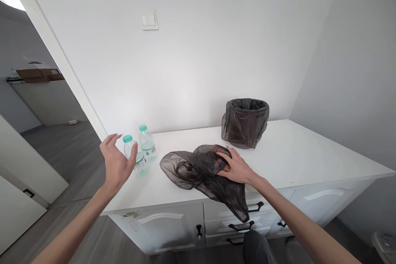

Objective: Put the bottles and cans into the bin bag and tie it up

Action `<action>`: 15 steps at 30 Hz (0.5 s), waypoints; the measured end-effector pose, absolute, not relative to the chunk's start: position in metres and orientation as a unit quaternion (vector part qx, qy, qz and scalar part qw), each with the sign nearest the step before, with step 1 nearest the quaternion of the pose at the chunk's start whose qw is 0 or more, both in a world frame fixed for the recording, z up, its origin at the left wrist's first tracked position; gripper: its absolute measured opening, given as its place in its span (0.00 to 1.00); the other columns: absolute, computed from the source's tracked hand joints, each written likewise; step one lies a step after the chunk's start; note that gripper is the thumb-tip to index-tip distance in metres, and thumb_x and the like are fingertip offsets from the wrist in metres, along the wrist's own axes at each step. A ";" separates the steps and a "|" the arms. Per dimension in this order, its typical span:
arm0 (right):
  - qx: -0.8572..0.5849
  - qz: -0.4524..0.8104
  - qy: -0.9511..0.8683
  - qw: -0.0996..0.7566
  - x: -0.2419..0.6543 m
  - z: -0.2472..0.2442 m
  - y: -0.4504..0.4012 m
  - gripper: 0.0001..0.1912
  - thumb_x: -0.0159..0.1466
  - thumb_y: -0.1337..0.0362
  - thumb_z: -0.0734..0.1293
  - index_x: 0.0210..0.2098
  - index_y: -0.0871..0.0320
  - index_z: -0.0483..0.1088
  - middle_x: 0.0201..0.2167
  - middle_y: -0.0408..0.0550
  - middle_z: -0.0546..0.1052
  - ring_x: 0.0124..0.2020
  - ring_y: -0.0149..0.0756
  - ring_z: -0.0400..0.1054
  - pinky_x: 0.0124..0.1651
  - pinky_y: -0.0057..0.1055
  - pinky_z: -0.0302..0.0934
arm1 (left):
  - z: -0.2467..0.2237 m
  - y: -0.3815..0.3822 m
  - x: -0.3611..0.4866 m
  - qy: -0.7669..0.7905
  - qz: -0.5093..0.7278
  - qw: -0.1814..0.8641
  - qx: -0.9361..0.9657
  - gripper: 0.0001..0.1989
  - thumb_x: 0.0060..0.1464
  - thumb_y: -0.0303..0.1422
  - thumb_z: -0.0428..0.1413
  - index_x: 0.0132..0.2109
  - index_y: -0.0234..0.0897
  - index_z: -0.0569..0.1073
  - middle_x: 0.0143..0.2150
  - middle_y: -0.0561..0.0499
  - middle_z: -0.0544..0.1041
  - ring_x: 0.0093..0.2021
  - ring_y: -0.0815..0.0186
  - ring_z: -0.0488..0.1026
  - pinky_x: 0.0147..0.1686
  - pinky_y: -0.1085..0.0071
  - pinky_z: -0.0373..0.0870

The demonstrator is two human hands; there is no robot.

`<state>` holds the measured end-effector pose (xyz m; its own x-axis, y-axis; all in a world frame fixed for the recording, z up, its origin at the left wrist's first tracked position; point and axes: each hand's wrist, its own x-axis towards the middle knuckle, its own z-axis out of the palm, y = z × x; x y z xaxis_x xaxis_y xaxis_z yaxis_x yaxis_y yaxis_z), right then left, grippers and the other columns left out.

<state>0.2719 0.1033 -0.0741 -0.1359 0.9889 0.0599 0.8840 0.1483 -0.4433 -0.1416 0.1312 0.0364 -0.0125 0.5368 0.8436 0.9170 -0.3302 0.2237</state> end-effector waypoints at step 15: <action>-0.602 0.212 -0.525 0.563 0.327 -0.129 0.086 0.26 0.69 0.40 0.59 0.46 0.55 0.73 0.50 0.55 0.75 0.54 0.47 0.69 0.58 0.43 0.62 | -0.019 0.088 -0.009 -0.297 -0.149 -0.066 -0.941 0.19 0.70 0.30 0.42 0.54 0.36 0.76 0.50 0.37 0.81 0.53 0.51 0.78 0.57 0.52 0.74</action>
<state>0.3268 0.0862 -0.1286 0.3596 0.8708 0.3351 0.3929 0.1845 -0.9009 -0.0088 0.0875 -0.0186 0.7797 0.5779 0.2409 0.5384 -0.8153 0.2131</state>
